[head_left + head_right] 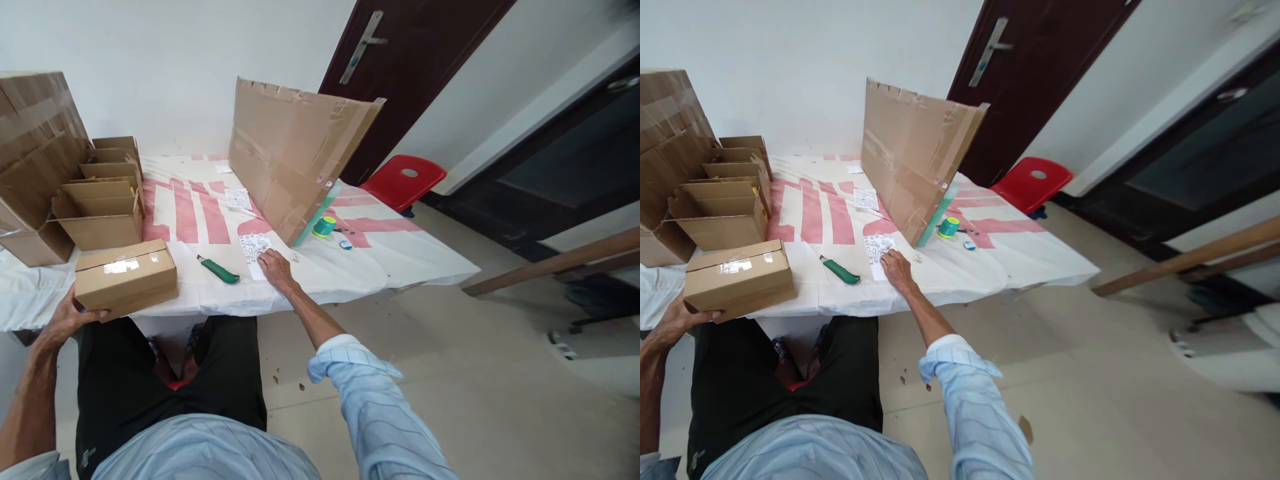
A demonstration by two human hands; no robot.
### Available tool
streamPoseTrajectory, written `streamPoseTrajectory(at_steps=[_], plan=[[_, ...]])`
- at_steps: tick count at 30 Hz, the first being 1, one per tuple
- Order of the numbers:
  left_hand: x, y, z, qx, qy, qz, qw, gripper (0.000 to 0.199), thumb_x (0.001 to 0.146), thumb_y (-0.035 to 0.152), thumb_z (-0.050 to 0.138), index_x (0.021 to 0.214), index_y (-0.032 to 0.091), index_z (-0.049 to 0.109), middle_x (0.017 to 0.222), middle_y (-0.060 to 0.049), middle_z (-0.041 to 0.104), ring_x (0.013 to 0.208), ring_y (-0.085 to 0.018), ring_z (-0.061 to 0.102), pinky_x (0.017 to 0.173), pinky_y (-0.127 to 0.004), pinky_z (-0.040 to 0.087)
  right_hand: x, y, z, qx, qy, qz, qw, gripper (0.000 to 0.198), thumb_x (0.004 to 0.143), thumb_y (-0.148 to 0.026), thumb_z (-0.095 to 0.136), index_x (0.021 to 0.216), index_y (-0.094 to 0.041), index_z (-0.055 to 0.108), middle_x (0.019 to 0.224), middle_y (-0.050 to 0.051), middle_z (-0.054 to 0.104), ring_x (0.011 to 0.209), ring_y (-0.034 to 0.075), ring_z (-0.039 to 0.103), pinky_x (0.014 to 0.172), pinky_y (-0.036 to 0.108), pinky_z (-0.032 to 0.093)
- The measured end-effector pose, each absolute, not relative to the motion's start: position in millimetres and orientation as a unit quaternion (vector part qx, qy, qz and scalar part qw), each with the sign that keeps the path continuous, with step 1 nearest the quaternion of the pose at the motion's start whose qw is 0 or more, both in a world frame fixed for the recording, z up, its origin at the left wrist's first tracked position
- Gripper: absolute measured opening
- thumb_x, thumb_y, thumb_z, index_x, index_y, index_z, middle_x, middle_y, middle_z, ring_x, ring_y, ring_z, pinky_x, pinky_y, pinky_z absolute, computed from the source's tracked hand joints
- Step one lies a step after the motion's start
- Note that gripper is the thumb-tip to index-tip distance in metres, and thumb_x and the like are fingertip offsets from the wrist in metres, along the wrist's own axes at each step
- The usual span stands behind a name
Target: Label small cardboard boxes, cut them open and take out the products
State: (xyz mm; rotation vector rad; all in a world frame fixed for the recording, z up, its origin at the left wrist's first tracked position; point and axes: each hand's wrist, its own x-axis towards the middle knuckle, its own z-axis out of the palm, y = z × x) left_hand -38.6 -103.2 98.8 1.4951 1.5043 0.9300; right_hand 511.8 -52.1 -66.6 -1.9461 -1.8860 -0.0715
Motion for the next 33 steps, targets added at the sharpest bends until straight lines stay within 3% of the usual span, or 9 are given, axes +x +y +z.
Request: streamPoseTrajectory(at_steps=[5, 10, 15, 18, 22, 28, 33], plan=[[-43, -101, 93, 0.59, 0.591, 0.372, 0.405, 0.113, 0.043, 0.054, 0.105, 0.141, 0.019, 0.062, 0.144, -0.012, 0.075, 0.146, -0.043, 0.06, 0.122, -0.052, 0.054, 510, -60, -66, -0.693, -0.694, -0.028, 0.191, 0.031, 0.11, -0.026, 0.05, 0.097, -0.02, 0.077, 0.114, 0.016, 0.073, 0.109, 0.028, 0.057, 0.098, 0.036, 0.044], [-47, -99, 88, 0.595, 0.587, 0.376, 0.401, 0.118, 0.044, 0.057, 0.105, 0.147, 0.02, 0.059, 0.142, -0.012, 0.076, 0.146, -0.044, 0.061, 0.123, -0.055, 0.053, 507, -71, -69, -0.682, -0.708, -0.032, 0.18, 0.025, 0.106, -0.022, 0.052, 0.108, -0.019, 0.077, 0.122, 0.018, 0.072, 0.111, 0.03, 0.056, 0.101, 0.038, 0.045], [-50, -98, 85, 0.61, 0.566, 0.389, 0.396, 0.118, 0.04, 0.057, 0.106, 0.144, 0.02, 0.063, 0.141, -0.015, 0.076, 0.142, -0.048, 0.064, 0.122, -0.058, 0.055, 505, -77, -73, -0.677, -0.703, -0.042, 0.213, 0.035, 0.107, -0.023, 0.044, 0.122, -0.015, 0.075, 0.127, 0.02, 0.073, 0.111, 0.032, 0.059, 0.105, 0.042, 0.048], [-56, -94, 80, 0.617, 0.536, 0.408, 0.406, 0.118, 0.047, 0.057, 0.107, 0.151, 0.024, 0.061, 0.153, -0.016, 0.069, 0.147, -0.05, 0.059, 0.121, -0.061, 0.056, 504, -80, -76, -0.678, -0.689, -0.049, 0.25, 0.04, 0.106, -0.021, 0.04, 0.128, -0.016, 0.073, 0.121, 0.018, 0.075, 0.11, 0.032, 0.062, 0.106, 0.043, 0.051], [-68, -83, 66, 0.627, 0.495, 0.455, 0.392, 0.131, 0.05, 0.056, 0.107, 0.162, 0.026, 0.047, 0.169, -0.016, 0.055, 0.16, -0.049, 0.045, 0.129, -0.062, 0.047, 497, -87, -80, -0.674, -0.668, -0.064, 0.31, 0.042, 0.103, -0.02, 0.04, 0.129, -0.017, 0.073, 0.121, 0.018, 0.074, 0.115, 0.031, 0.064, 0.105, 0.045, 0.054], [-80, -67, 44, 0.635, 0.455, 0.47, 0.411, 0.137, 0.049, 0.051, 0.11, 0.164, 0.026, 0.04, 0.171, -0.024, 0.047, 0.16, -0.05, 0.045, 0.126, -0.067, 0.046, 453, -91, -73, -0.632, -0.676, -0.068, 0.372, 0.036, 0.105, -0.027, 0.047, 0.125, -0.02, 0.076, 0.12, 0.016, 0.073, 0.118, 0.032, 0.065, 0.108, 0.049, 0.054], [-82, -77, 35, 0.647, 0.43, 0.473, 0.415, 0.128, 0.055, 0.047, 0.109, 0.163, 0.031, 0.041, 0.17, -0.02, 0.049, 0.159, -0.047, 0.046, 0.124, -0.063, 0.049, 407, -92, -61, -0.631, -0.714, -0.027, 0.302, 0.028, 0.105, -0.036, 0.059, 0.119, -0.019, 0.077, 0.115, 0.015, 0.074, 0.113, 0.031, 0.065, 0.103, 0.042, 0.054]])
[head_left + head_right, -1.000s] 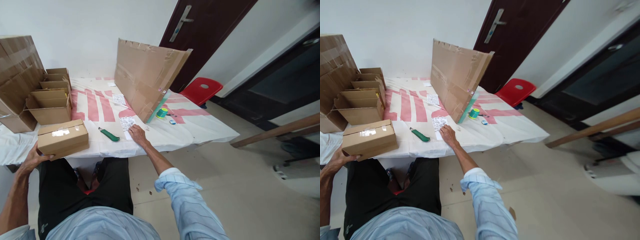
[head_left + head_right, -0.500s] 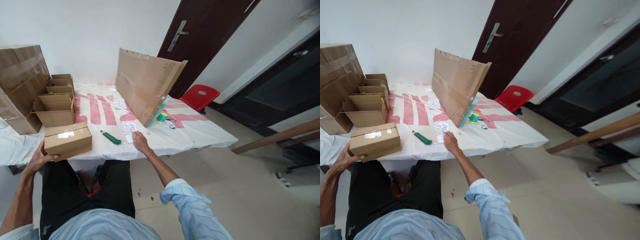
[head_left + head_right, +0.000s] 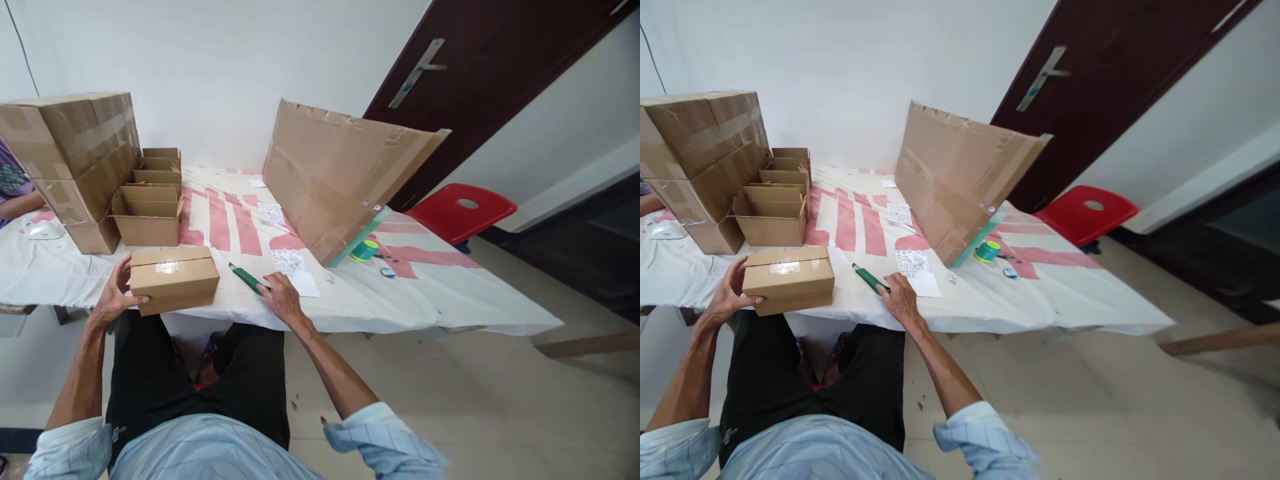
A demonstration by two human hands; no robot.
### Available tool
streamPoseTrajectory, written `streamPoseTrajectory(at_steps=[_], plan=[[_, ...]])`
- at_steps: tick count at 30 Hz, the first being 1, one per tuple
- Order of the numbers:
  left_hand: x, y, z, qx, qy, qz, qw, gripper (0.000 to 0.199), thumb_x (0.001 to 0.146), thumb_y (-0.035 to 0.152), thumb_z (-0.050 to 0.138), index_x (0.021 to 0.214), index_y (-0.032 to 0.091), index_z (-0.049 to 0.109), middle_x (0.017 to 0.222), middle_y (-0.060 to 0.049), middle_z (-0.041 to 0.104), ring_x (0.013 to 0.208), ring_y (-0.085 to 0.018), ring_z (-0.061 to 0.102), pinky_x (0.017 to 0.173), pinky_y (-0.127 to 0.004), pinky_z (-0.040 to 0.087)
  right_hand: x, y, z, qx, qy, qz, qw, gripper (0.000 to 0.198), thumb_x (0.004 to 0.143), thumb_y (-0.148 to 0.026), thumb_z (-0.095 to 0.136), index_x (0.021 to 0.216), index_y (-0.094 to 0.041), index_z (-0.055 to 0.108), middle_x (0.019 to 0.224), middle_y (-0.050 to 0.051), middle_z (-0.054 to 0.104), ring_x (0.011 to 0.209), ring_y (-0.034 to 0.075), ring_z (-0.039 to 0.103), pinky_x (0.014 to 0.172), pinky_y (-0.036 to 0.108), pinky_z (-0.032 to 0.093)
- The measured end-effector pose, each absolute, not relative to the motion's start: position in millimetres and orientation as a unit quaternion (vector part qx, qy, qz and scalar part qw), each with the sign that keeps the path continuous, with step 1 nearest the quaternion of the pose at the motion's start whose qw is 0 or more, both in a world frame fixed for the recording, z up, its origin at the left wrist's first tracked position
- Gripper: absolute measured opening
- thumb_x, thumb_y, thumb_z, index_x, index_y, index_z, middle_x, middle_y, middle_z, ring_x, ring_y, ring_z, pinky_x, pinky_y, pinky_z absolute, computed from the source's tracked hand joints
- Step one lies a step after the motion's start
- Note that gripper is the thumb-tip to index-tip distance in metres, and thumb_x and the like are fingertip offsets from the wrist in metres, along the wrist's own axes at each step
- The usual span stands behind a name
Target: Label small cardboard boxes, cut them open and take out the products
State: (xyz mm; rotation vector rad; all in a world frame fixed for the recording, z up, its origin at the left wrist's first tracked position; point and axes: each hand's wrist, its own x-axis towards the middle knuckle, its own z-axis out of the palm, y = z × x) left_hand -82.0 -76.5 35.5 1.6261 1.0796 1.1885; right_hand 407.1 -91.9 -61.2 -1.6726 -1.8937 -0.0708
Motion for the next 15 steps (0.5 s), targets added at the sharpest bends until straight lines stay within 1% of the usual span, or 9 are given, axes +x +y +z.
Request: streamPoseTrajectory(at_steps=[4, 7, 9, 12, 15], plan=[[-81, -89, 33, 0.649, 0.416, 0.471, 0.428, 0.124, 0.057, 0.047, 0.108, 0.16, 0.033, 0.041, 0.171, -0.019, 0.048, 0.161, -0.046, 0.043, 0.123, -0.061, 0.049, 391, -92, -60, -0.667, -0.715, -0.008, 0.21, 0.028, 0.104, -0.038, 0.062, 0.115, -0.017, 0.077, 0.113, 0.015, 0.073, 0.109, 0.03, 0.066, 0.096, 0.038, 0.052], [-80, -93, 34, 0.648, 0.416, 0.467, 0.436, 0.119, 0.056, 0.046, 0.108, 0.156, 0.033, 0.043, 0.174, -0.019, 0.043, 0.163, -0.046, 0.04, 0.12, -0.058, 0.05, 389, -91, -63, -0.677, -0.715, -0.011, 0.174, 0.025, 0.105, -0.039, 0.063, 0.11, -0.018, 0.076, 0.11, 0.014, 0.072, 0.106, 0.029, 0.065, 0.092, 0.036, 0.05], [-78, -95, 36, 0.643, 0.42, 0.47, 0.436, 0.109, 0.06, 0.05, 0.105, 0.149, 0.032, 0.046, 0.172, -0.019, 0.045, 0.163, -0.046, 0.04, 0.119, -0.058, 0.049, 388, -90, -65, -0.678, -0.715, -0.019, 0.169, 0.024, 0.105, -0.039, 0.063, 0.109, -0.019, 0.075, 0.109, 0.013, 0.072, 0.106, 0.028, 0.065, 0.091, 0.036, 0.049], [-74, -96, 42, 0.628, 0.433, 0.479, 0.435, 0.087, 0.069, 0.055, 0.098, 0.137, 0.03, 0.049, 0.165, -0.018, 0.053, 0.161, -0.044, 0.044, 0.12, -0.058, 0.047, 387, -90, -66, -0.678, -0.715, -0.023, 0.167, 0.023, 0.104, -0.038, 0.063, 0.11, -0.019, 0.075, 0.108, 0.013, 0.072, 0.106, 0.028, 0.065, 0.091, 0.036, 0.048], [-70, -98, 48, 0.623, 0.44, 0.477, 0.436, 0.075, 0.071, 0.055, 0.095, 0.126, 0.029, 0.051, 0.163, -0.015, 0.056, 0.159, -0.042, 0.046, 0.119, -0.056, 0.048, 386, -90, -66, -0.683, -0.712, -0.021, 0.159, 0.025, 0.104, -0.037, 0.064, 0.115, -0.018, 0.075, 0.11, 0.013, 0.073, 0.107, 0.029, 0.065, 0.092, 0.036, 0.048]])
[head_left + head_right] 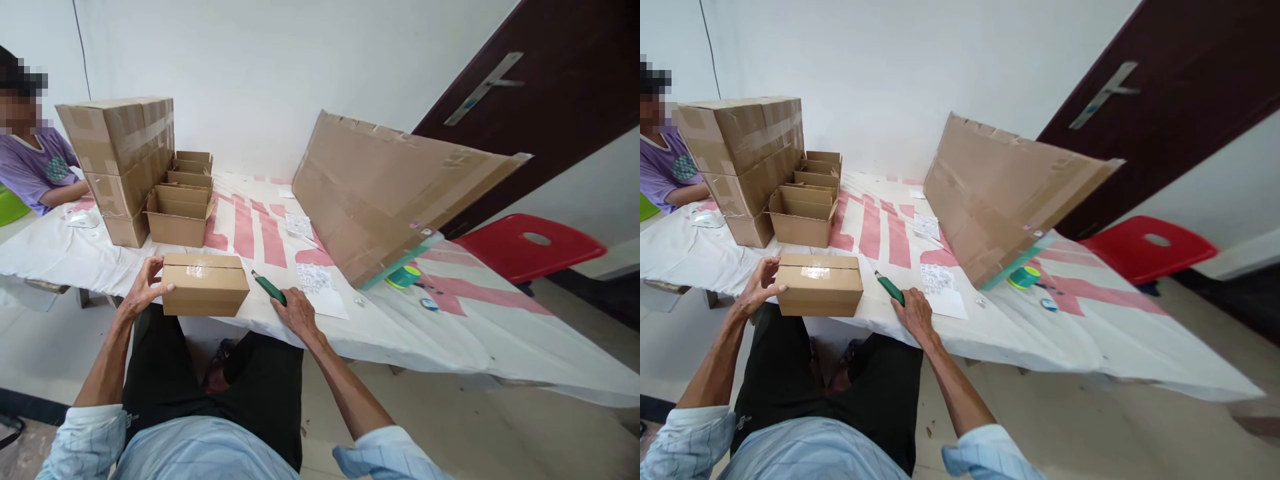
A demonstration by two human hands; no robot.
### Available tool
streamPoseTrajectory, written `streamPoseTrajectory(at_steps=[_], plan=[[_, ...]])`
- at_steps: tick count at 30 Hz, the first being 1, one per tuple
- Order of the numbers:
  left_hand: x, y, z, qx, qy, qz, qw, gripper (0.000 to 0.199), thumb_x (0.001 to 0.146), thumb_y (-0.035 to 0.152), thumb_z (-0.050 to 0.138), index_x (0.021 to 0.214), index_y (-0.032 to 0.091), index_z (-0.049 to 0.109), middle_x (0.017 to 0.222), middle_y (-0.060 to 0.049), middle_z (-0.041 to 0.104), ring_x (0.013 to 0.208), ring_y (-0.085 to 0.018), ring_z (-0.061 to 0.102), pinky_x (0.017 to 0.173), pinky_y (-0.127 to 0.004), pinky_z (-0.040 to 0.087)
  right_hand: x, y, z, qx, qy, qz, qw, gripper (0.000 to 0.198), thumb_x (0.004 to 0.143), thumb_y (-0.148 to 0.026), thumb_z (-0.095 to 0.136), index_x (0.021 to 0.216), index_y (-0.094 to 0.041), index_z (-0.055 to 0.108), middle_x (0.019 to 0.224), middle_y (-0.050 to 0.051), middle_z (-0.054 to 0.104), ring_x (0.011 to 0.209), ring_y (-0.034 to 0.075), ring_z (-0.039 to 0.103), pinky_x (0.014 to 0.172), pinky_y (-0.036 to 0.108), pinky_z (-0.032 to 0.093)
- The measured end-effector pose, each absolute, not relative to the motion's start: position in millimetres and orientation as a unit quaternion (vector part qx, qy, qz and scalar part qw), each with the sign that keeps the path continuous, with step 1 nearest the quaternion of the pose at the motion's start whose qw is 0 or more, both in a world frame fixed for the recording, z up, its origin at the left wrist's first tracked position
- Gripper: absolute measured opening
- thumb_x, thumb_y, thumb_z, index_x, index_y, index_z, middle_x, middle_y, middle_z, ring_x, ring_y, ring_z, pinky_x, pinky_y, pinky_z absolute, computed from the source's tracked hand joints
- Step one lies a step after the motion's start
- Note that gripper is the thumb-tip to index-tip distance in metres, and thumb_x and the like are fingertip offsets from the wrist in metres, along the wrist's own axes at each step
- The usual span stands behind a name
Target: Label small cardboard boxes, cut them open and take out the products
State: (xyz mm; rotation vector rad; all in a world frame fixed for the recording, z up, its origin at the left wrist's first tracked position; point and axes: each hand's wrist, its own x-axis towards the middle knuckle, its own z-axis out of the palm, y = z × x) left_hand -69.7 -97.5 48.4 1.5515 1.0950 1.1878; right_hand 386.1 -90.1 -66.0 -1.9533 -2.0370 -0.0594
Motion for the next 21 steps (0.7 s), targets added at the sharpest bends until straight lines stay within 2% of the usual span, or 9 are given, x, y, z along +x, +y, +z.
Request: streamPoseTrajectory(at_steps=[7, 14, 21], plan=[[-64.7, -98.3, 54.9, 0.627, 0.428, 0.468, 0.453, 0.068, 0.067, 0.051, 0.096, 0.114, 0.027, 0.053, 0.16, -0.015, 0.059, 0.157, -0.044, 0.049, 0.114, -0.056, 0.051, 383.5, -88.4, -69.2, -0.679, -0.716, -0.026, 0.159, 0.024, 0.103, -0.032, 0.062, 0.119, -0.019, 0.073, 0.112, 0.012, 0.073, 0.107, 0.028, 0.063, 0.092, 0.036, 0.046], [-64.6, -96.2, 54.9, 0.636, 0.422, 0.45, 0.462, 0.061, 0.07, 0.05, 0.095, 0.114, 0.026, 0.059, 0.161, -0.014, 0.059, 0.153, -0.042, 0.053, 0.114, -0.055, 0.052, 382.1, -85.2, -73.1, -0.669, -0.721, -0.024, 0.179, 0.023, 0.102, -0.032, 0.062, 0.118, -0.018, 0.071, 0.11, 0.013, 0.072, 0.106, 0.029, 0.062, 0.09, 0.037, 0.046], [-62.4, -96.7, 55.0, 0.639, 0.426, 0.446, 0.459, 0.062, 0.068, 0.051, 0.097, 0.112, 0.025, 0.06, 0.163, -0.014, 0.056, 0.151, -0.043, 0.055, 0.112, -0.054, 0.053, 378.3, -83.7, -66.4, -0.678, -0.713, -0.016, 0.181, 0.017, 0.104, -0.027, 0.054, 0.107, -0.019, 0.069, 0.104, 0.011, 0.069, 0.099, 0.026, 0.06, 0.085, 0.034, 0.043]])
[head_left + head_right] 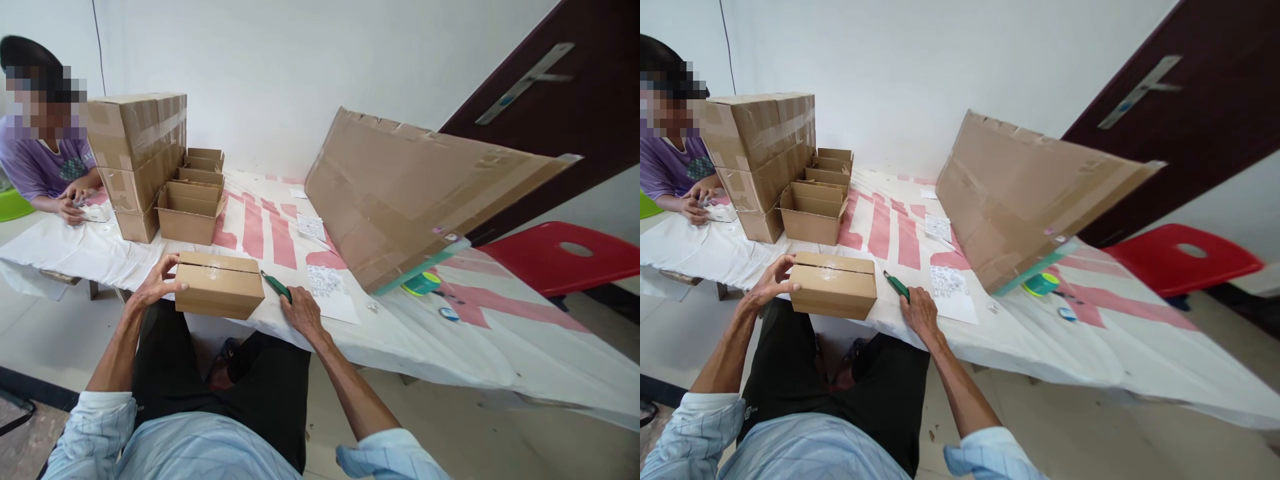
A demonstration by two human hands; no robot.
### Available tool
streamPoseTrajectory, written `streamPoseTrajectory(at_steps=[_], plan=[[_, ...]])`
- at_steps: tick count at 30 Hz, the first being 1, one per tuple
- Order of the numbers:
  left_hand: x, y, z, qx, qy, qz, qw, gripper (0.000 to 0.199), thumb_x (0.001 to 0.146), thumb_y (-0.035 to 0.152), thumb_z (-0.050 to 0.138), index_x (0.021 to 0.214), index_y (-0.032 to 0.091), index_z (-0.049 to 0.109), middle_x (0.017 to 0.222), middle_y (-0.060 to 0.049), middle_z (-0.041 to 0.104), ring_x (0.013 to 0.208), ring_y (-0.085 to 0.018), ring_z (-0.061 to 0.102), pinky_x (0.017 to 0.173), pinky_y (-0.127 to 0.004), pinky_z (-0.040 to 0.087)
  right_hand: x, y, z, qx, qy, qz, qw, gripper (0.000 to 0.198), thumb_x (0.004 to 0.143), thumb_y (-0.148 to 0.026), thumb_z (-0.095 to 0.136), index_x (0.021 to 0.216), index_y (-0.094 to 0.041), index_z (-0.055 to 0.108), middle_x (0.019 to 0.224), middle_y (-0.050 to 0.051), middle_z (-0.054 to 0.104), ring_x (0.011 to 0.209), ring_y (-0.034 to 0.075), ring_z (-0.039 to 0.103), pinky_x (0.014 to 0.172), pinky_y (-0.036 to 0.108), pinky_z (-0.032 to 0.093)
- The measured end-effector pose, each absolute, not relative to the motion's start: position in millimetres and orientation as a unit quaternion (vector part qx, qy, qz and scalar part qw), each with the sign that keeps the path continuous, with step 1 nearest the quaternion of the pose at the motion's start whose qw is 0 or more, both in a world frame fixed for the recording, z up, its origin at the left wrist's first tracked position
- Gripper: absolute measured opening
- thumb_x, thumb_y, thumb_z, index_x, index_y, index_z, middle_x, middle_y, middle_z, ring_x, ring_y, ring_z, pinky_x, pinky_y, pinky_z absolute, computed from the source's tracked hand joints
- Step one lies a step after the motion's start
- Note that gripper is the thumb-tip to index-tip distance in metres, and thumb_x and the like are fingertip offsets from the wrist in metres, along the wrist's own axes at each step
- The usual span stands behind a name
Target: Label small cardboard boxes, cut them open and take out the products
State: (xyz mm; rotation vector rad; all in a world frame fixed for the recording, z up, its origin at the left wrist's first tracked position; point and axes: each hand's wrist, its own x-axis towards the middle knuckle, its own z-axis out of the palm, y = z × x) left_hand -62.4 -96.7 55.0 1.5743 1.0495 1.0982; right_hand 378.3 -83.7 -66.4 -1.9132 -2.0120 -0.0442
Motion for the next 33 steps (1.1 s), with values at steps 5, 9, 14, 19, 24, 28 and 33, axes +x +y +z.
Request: streamPoseTrajectory(at_steps=[5, 9, 14, 19, 24, 28, 33], plan=[[-55, -98, 55, 0.631, 0.421, 0.459, 0.462, 0.053, 0.074, 0.051, 0.094, 0.103, 0.024, 0.06, 0.166, -0.012, 0.054, 0.15, -0.041, 0.055, 0.113, -0.053, 0.052, 372, -84, -58, -0.685, -0.673, 0.053, 0.273, 0.023, 0.101, -0.029, 0.048, 0.1, -0.021, 0.069, 0.097, 0.008, 0.067, 0.089, 0.024, 0.061, 0.077, 0.032, 0.042], [-50, -99, 54, 0.619, 0.423, 0.47, 0.466, 0.053, 0.071, 0.048, 0.096, 0.1, 0.023, 0.059, 0.164, -0.013, 0.057, 0.146, -0.041, 0.058, 0.112, -0.053, 0.053, 373, -82, -49, -0.69, -0.63, 0.094, 0.345, 0.031, 0.098, -0.039, 0.047, 0.093, -0.021, 0.072, 0.093, 0.011, 0.072, 0.089, 0.026, 0.064, 0.077, 0.034, 0.046], [-46, -102, 52, 0.617, 0.42, 0.471, 0.47, 0.054, 0.072, 0.047, 0.094, 0.107, 0.024, 0.06, 0.164, -0.013, 0.057, 0.145, -0.04, 0.06, 0.11, -0.05, 0.054, 371, -82, -3, -0.65, -0.583, 0.103, 0.476, 0.052, 0.099, -0.064, 0.05, 0.098, -0.019, 0.075, 0.085, 0.008, 0.074, 0.083, 0.027, 0.064, 0.075, 0.036, 0.051], [-42, -105, 52, 0.625, 0.426, 0.467, 0.458, 0.055, 0.075, 0.048, 0.092, 0.113, 0.024, 0.062, 0.166, -0.014, 0.055, 0.15, -0.041, 0.056, 0.112, -0.05, 0.053, 336, -91, 72, -0.513, -0.682, 0.206, 0.479, 0.044, 0.094, -0.062, 0.067, 0.091, -0.02, 0.078, 0.077, 0.001, 0.071, 0.073, 0.02, 0.061, 0.068, 0.031, 0.049], [-39, -109, 53, 0.632, 0.429, 0.463, 0.449, 0.056, 0.075, 0.051, 0.091, 0.116, 0.024, 0.064, 0.164, -0.013, 0.057, 0.151, -0.042, 0.054, 0.114, -0.051, 0.051, 302, -94, 115, -0.442, -0.755, 0.259, 0.41, 0.041, 0.094, -0.06, 0.069, 0.091, -0.021, 0.08, 0.085, 0.003, 0.077, 0.08, 0.022, 0.066, 0.074, 0.033, 0.053], [-38, -112, 52, 0.635, 0.429, 0.463, 0.445, 0.055, 0.074, 0.051, 0.09, 0.114, 0.024, 0.064, 0.164, -0.013, 0.056, 0.151, -0.041, 0.053, 0.114, -0.05, 0.051, 292, -92, 124, -0.424, -0.783, 0.266, 0.37, 0.042, 0.095, -0.059, 0.067, 0.092, -0.02, 0.081, 0.083, 0.004, 0.076, 0.078, 0.021, 0.065, 0.07, 0.031, 0.05], [-38, -112, 50, 0.64, 0.433, 0.458, 0.439, 0.055, 0.075, 0.05, 0.088, 0.116, 0.025, 0.064, 0.164, -0.012, 0.055, 0.147, -0.04, 0.056, 0.113, -0.05, 0.051, 286, -91, 133, -0.417, -0.811, 0.23, 0.338, 0.04, 0.097, -0.057, 0.066, 0.09, -0.021, 0.081, 0.081, 0.004, 0.076, 0.072, 0.019, 0.062, 0.067, 0.031, 0.047]])
